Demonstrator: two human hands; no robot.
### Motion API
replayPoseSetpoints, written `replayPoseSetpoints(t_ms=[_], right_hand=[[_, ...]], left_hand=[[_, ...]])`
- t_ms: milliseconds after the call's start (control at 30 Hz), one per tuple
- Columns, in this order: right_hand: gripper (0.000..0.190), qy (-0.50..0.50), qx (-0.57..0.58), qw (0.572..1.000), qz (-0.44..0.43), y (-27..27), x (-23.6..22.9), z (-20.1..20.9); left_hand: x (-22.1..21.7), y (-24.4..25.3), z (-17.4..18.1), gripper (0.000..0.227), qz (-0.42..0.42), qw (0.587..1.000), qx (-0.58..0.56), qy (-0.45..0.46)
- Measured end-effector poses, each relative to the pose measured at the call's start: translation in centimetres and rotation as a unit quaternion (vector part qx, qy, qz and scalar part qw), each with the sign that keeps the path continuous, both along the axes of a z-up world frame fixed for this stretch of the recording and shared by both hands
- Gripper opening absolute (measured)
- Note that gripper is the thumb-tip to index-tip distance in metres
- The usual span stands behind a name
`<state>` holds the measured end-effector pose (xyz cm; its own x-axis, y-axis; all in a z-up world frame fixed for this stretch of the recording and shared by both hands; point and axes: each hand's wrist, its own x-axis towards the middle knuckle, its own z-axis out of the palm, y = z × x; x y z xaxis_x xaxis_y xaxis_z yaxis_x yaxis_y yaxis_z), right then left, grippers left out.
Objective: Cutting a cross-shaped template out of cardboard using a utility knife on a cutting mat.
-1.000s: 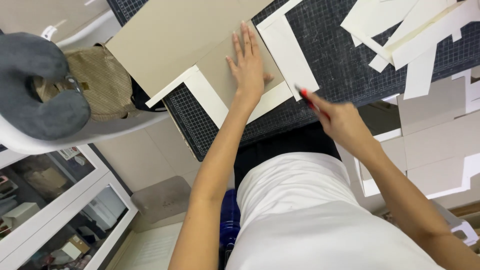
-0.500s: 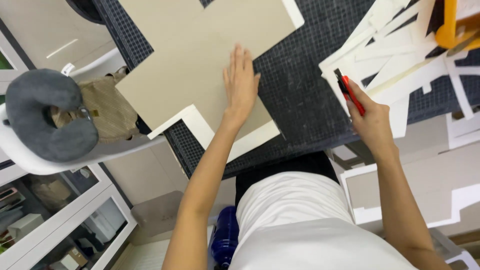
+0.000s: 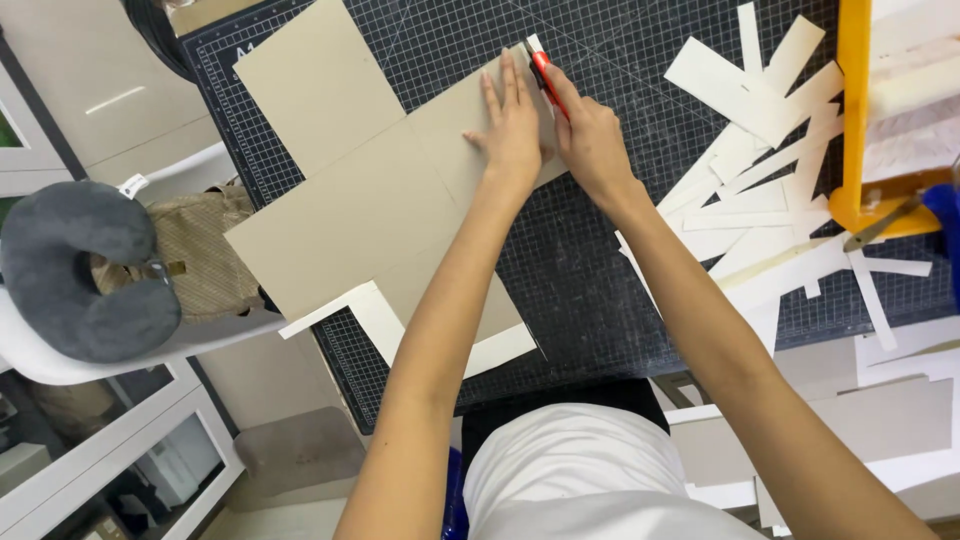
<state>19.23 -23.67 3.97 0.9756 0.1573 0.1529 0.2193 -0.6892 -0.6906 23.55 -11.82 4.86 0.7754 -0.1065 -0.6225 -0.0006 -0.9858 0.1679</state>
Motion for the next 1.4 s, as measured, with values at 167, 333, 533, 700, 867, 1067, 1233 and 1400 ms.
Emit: replayPoseSetpoints(t_ms=[167,333,533,700,867,1067,1233,1400], right_hand=[[0.054,0.006,-0.004,1.0,0.029,0.0,0.9,0.7],[0.039,0.012,-0.06,0.997,0.045,0.6,2.9,2.6],[0.044,0.066,-0.138,0.987,0.039,-0.4,1.0,2.7],[0.05,0.078,-0.156,0.984,0.049,-1.2,-3.4,4.4],[0.055,0.104,-0.128,0.985,0.056,-2.8,-8.8,5.8],[0.063,0.141,-0.167,0.975,0.049,-4.3,-12.4,6.8],[0.052,0.438,-0.064,0.895,-0.06,-3.3,-7.8,16.3],[0.047,0.271,0.059,0.96,-0.047,-2.8,-6.1,11.7]], left_hand=[[-0.7,-0.2,-1.2,0.116,-0.05,0.993,0.085,-0.07],[-0.6,-0.1,-1.7,0.129,-0.062,0.991,0.093,-0.067],[-0.6,0.0,-2.7,0.139,-0.055,0.993,0.085,-0.062],[-0.5,-0.1,-2.1,0.125,-0.057,0.993,0.09,-0.058],[-0.8,-0.2,-2.3,0.133,-0.064,0.991,0.099,-0.059],[-0.7,-0.2,-2.8,0.137,-0.053,0.992,0.087,-0.07],[-0.6,0.2,-2.6,0.136,-0.062,0.993,0.085,-0.06],[-1.3,2.3,-2.6,0.13,-0.088,0.99,0.053,-0.101]])
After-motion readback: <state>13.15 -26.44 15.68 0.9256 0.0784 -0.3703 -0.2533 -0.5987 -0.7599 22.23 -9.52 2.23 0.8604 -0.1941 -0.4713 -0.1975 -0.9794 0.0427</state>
